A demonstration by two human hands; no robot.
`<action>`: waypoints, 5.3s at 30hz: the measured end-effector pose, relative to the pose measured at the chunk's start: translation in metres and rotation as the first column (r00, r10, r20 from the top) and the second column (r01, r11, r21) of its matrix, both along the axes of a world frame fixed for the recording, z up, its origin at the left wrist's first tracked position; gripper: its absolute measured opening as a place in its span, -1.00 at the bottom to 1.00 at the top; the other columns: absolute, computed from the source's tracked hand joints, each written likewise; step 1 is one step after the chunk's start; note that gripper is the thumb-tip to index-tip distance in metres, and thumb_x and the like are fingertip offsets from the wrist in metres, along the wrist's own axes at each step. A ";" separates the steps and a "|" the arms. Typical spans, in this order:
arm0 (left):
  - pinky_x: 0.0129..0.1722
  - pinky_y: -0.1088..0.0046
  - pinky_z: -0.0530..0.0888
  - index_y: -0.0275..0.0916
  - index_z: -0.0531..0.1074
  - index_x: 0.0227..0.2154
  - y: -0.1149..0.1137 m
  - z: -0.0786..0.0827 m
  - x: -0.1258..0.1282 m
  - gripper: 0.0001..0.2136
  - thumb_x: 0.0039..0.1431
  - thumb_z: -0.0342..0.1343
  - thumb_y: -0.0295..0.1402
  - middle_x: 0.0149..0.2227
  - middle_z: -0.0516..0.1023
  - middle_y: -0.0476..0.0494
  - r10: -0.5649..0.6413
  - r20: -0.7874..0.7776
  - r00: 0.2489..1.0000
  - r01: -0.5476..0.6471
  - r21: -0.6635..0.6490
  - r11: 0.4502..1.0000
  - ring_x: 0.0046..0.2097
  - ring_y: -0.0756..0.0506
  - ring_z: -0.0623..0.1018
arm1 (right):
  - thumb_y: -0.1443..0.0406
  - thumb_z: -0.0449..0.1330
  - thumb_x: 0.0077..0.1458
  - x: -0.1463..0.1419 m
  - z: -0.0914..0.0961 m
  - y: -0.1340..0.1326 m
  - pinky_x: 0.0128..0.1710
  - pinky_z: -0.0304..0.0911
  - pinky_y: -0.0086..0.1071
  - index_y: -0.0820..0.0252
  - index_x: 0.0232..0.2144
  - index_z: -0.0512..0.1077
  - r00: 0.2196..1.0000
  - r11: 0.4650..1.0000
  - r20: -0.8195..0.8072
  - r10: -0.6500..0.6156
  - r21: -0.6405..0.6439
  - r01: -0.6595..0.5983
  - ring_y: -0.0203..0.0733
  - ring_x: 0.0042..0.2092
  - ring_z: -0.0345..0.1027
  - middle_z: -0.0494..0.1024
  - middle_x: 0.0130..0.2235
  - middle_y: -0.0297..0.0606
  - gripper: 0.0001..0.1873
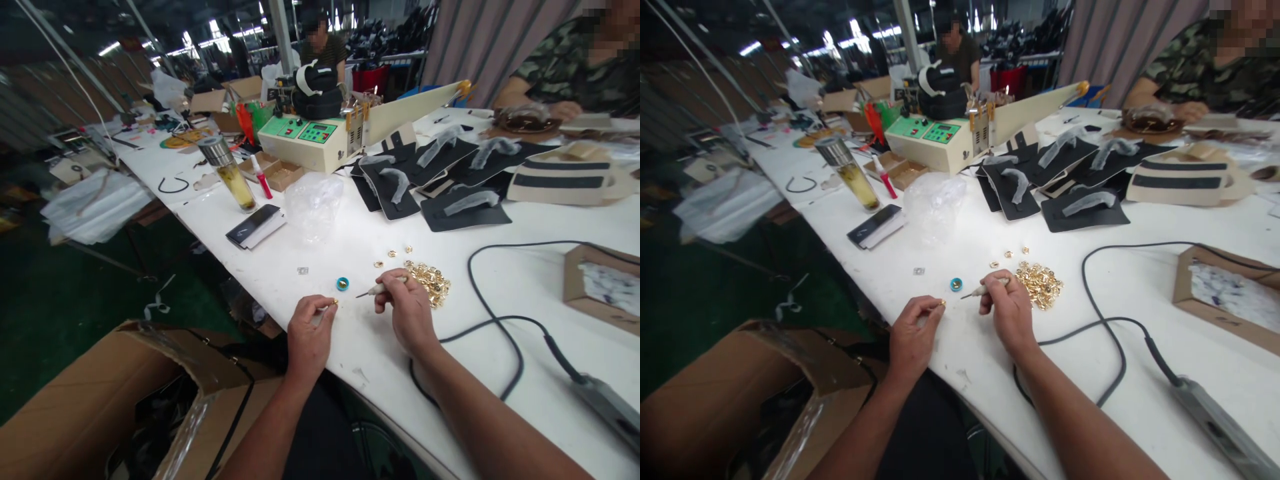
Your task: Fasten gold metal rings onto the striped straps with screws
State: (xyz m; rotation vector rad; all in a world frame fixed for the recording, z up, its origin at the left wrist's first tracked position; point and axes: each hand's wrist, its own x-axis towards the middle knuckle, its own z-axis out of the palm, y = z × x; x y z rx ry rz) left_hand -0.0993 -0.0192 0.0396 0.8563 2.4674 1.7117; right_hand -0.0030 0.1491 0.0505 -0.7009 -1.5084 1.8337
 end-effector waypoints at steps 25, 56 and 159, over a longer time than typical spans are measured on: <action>-0.10 0.24 0.49 -0.10 0.66 -0.20 0.160 0.040 -0.043 -0.88 0.31 0.21 -0.34 -0.17 0.63 -0.15 -0.628 -0.304 0.717 0.133 -0.824 0.550 -0.03 -0.24 0.55 | 0.15 0.34 0.06 0.004 0.017 0.063 -0.60 0.14 -0.47 0.17 -0.31 0.51 0.905 0.862 -0.175 -0.387 -0.417 0.288 -0.34 -0.57 0.25 0.42 -0.56 -0.45 -0.78; 0.19 -0.11 0.47 -0.19 0.48 -0.21 0.009 0.000 0.033 -0.93 0.38 0.10 -0.43 0.30 0.47 -0.31 -0.324 -0.356 0.877 0.118 -0.494 0.862 0.28 -0.33 0.45 | 0.04 0.29 0.15 -0.015 -0.012 -0.001 -0.35 0.37 -0.23 0.09 -0.18 0.67 0.944 0.889 0.330 0.003 0.432 -0.153 -0.10 -0.49 0.47 0.64 -0.48 -0.30 -0.67; -0.02 0.40 0.57 -0.15 0.68 -0.21 0.009 -0.004 0.025 -0.90 0.28 0.27 -0.38 -0.21 0.73 -0.05 0.071 0.115 0.991 -0.084 0.110 0.990 -0.13 -0.09 0.68 | 0.08 0.31 0.27 0.000 0.002 -0.004 -0.35 0.34 -0.31 0.11 -0.22 0.48 0.971 0.965 0.090 0.219 0.127 -0.230 -0.22 -0.44 0.41 0.53 -0.48 -0.39 -0.76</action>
